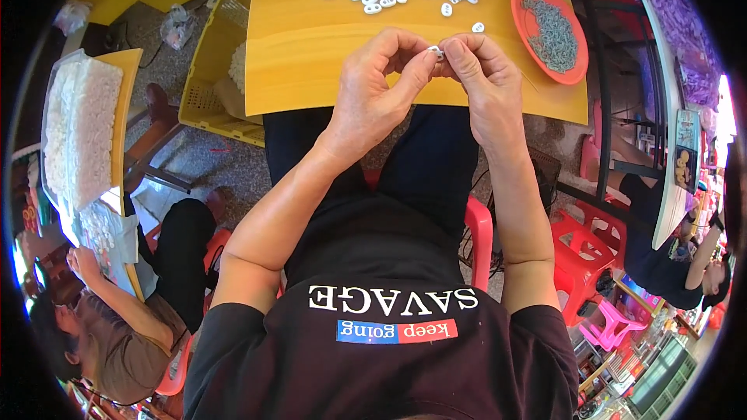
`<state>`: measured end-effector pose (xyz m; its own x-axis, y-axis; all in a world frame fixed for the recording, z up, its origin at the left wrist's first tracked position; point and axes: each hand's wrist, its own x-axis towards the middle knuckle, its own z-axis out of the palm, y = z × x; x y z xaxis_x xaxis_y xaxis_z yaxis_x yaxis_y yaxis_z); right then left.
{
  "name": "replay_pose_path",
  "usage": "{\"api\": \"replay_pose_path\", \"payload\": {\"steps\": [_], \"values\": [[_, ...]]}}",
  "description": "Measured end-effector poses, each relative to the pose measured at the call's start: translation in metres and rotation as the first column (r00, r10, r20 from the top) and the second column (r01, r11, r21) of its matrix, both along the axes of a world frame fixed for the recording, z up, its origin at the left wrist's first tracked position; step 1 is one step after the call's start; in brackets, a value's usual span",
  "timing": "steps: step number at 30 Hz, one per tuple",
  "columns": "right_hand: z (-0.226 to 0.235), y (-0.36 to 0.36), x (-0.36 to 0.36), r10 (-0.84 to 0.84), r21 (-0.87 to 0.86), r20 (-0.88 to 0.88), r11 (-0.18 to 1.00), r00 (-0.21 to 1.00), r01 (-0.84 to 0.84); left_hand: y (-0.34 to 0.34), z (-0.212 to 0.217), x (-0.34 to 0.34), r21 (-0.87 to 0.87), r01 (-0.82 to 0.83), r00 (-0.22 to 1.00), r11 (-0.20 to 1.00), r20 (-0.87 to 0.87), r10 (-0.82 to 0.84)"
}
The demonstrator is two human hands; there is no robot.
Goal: Assembling small plastic buttons by manually inserting pins into them.
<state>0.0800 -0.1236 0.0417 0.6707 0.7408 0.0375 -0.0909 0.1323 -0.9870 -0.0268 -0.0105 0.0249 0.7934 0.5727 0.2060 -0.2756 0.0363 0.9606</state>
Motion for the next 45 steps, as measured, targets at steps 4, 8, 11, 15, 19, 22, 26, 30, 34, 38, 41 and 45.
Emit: {"api": "replay_pose_path", "payload": {"steps": [4, 8, 11, 15, 19, 22, 26, 30, 34, 38, 41, 45], "values": [[-0.001, 0.001, -0.004, -0.067, -0.019, 0.137, 0.997, 0.988, 0.07, -0.003, 0.003, 0.0, 0.034, -0.015, 1.0, 0.999, 0.006, 0.015], [-0.001, 0.004, -0.013, -0.18, 0.004, 0.21, 0.983, 0.961, 0.183, -0.007, 0.008, 0.0, 0.028, -0.03, 0.999, 0.999, 0.014, 0.03], [-0.003, 0.005, -0.019, -0.226, 0.052, 0.245, 0.974, 0.943, 0.22, -0.009, 0.008, 0.0, -0.002, -0.029, 1.0, 1.0, 0.001, 0.029], [-0.007, 0.009, -0.02, -0.232, 0.084, 0.235, 0.972, 0.944, 0.218, -0.008, 0.005, 0.004, -0.036, -0.035, 0.998, 0.999, -0.057, 0.033], [-0.016, 0.013, -0.012, -0.222, 0.028, 0.193, 0.975, 0.956, 0.22, 0.001, -0.003, 0.013, -0.159, 0.023, 0.992, 0.987, -0.115, -0.042], [-0.014, 0.009, -0.004, -0.167, -0.012, 0.19, 0.985, 0.967, 0.172, 0.007, -0.003, 0.011, -0.188, 0.092, 0.988, 0.978, -0.107, -0.113], [-0.005, 0.002, 0.006, -0.073, -0.061, 0.291, 0.994, 0.954, 0.095, 0.012, -0.003, 0.008, -0.176, 0.118, 0.985, 0.977, -0.101, -0.137], [0.002, -0.001, 0.013, -0.02, -0.139, 0.449, 0.986, 0.893, 0.092, 0.01, 0.002, 0.005, -0.193, 0.121, 0.982, 0.974, -0.12, -0.145], [0.006, 0.002, 0.017, -0.026, -0.034, 0.824, 0.995, 0.565, 0.094, 0.008, 0.001, 0.003, -0.192, 0.145, 0.981, 0.971, -0.1, -0.166], [0.006, 0.005, 0.007, -0.104, 0.027, 0.847, 0.988, 0.521, 0.153, 0.005, 0.004, 0.001, -0.205, 0.127, 0.982, 0.97, -0.109, -0.152], [0.0, 0.007, 0.003, -0.139, 0.046, 0.831, 0.982, 0.539, 0.184, 0.003, 0.003, 0.002, -0.166, 0.101, 0.986, 0.981, -0.117, -0.121], [-0.018, 0.012, 0.005, -0.133, 0.017, 0.813, 0.978, 0.567, 0.206, 0.01, -0.009, 0.007, -0.11, 0.078, 0.972, 0.991, -0.211, -0.1]]}}
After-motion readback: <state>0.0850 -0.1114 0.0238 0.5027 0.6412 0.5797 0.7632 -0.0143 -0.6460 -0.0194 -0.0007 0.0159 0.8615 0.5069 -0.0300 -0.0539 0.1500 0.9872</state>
